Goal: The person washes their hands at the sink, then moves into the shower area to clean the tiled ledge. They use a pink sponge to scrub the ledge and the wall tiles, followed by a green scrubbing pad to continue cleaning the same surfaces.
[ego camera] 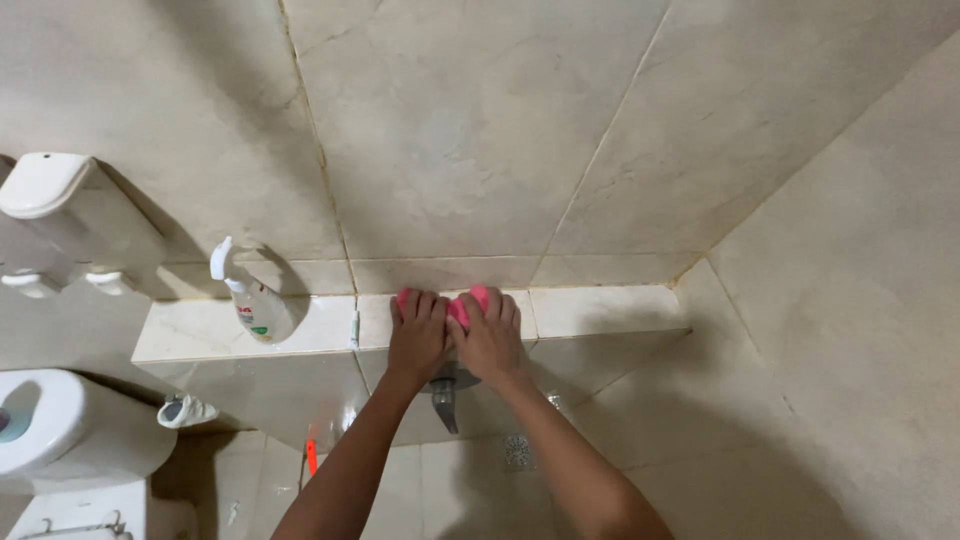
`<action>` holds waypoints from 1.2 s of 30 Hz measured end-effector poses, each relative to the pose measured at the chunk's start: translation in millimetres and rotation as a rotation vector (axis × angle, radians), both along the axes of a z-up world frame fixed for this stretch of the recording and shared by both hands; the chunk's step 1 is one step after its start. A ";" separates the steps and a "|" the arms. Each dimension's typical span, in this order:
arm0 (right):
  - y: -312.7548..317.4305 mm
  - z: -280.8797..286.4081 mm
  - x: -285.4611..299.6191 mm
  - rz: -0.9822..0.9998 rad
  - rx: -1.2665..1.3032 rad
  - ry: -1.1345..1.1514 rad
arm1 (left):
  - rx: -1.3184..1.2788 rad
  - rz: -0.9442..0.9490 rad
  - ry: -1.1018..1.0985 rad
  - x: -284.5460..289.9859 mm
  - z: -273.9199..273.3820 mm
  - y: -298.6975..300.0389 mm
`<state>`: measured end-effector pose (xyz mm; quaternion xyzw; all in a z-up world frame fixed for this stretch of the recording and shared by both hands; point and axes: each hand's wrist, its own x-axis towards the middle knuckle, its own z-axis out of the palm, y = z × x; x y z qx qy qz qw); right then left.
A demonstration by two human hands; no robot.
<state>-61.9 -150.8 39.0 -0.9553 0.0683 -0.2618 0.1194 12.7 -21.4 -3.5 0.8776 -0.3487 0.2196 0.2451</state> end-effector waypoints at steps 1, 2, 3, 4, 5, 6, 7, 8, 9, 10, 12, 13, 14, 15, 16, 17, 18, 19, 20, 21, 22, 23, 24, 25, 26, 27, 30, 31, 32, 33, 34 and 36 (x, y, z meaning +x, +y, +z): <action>0.4 -4.4 1.9 0.000 0.009 0.015 | 0.009 0.000 0.015 0.5 1.2 2.1; 1.2 -9.0 3.3 0.009 0.001 0.018 | 0.023 -0.032 0.022 0.8 2.4 4.5; 0.0 -11.7 8.2 0.017 -0.011 0.012 | 0.032 -0.064 0.021 4.9 5.5 4.7; 0.5 -11.2 11.9 0.018 -0.006 0.019 | 0.036 -0.064 0.029 6.7 4.9 5.2; 0.1 -9.3 15.0 0.009 -0.006 0.033 | 0.039 -0.083 0.042 8.0 5.6 4.7; 0.3 -6.9 16.8 0.000 -0.006 0.047 | 0.042 -0.102 0.055 7.9 6.7 4.8; -1.5 -10.6 18.4 -0.002 -0.005 0.050 | 0.043 -0.104 0.058 9.2 7.1 3.6; -2.5 -13.9 18.3 -0.008 -0.010 0.045 | 0.043 -0.103 0.065 8.8 7.9 3.1; -3.2 -15.2 19.3 -0.009 -0.018 0.035 | 0.042 -0.096 0.067 9.1 10.7 3.4; -2.9 -17.5 16.6 -0.006 -0.019 0.034 | 0.041 -0.093 0.066 5.7 10.5 4.4; -2.0 -18.0 13.6 0.008 -0.023 0.011 | 0.022 -0.101 0.064 1.0 14.2 7.1; -2.6 -19.2 11.7 0.010 -0.030 -0.003 | 0.016 -0.099 0.049 -0.7 9.9 6.0; -3.5 -19.9 9.9 0.025 -0.007 0.005 | 0.018 -0.076 0.032 -2.2 6.2 4.6; -5.3 -20.8 8.1 0.038 0.016 0.014 | 0.020 -0.055 0.016 -3.3 2.2 2.1; -4.4 -18.0 3.8 0.037 0.009 0.001 | 0.014 -0.055 0.002 -7.9 3.0 1.5; -3.4 -16.9 -2.3 0.037 0.030 0.034 | 0.010 -0.013 0.028 -14.3 2.1 1.2; -2.8 -16.2 -7.2 0.036 0.052 0.068 | 0.006 0.029 0.055 -19.7 0.7 0.4; 1.4 -7.2 -11.8 0.037 0.046 0.058 | 0.000 0.030 0.044 -23.7 6.9 2.6; 5.1 1.1 -15.4 0.035 0.032 0.077 | 0.036 0.068 0.011 -26.5 12.5 4.2; 10.1 6.3 -23.7 0.031 0.023 0.107 | 0.076 0.104 -0.012 -34.1 15.0 7.1; 10.8 8.6 -22.8 0.030 0.022 0.106 | 0.075 0.103 -0.013 -35.1 16.9 7.5; 13.8 7.7 -25.3 0.050 -0.011 0.120 | 0.097 0.094 -0.047 -39.6 15.7 10.2; 16.3 6.5 -27.3 0.070 -0.045 0.134 | 0.119 0.085 -0.082 -43.6 14.1 12.4; 16.5 5.2 -25.9 0.066 -0.039 0.139 | 0.124 0.080 -0.078 -42.8 10.7 11.3; 16.4 4.1 -24.2 0.077 -0.065 0.175 | 0.123 0.073 -0.057 -41.7 7.3 10.0; 15.6 3.6 -21.2 0.089 -0.092 0.209 | 0.119 0.068 -0.038 -39.4 4.4 8.0; 12.0 -4.8 -13.2 0.094 -0.092 0.299 | 0.100 0.044 0.008 -31.7 2.2 5.9; 11.3 -6.0 -9.5 0.098 -0.091 0.302 | 0.102 0.047 0.011 -30.0 6.6 4.9; 10.5 -7.6 -5.4 0.094 -0.082 0.332 | 0.167 0.054 0.048 -27.8 10.6 3.9; 10.7 -10.5 -4.0 0.092 -0.072 0.369 | 0.234 0.062 0.092 -28.6 13.2 4.0; 11.7 -10.4 -1.6 0.097 -0.069 0.378 | 0.237 0.065 0.101 -27.1 10.8 4.6; 11.4 -8.6 7.1 0.078 -0.055 0.434 | 0.262 0.045 0.104 -19.2 7.9 3.0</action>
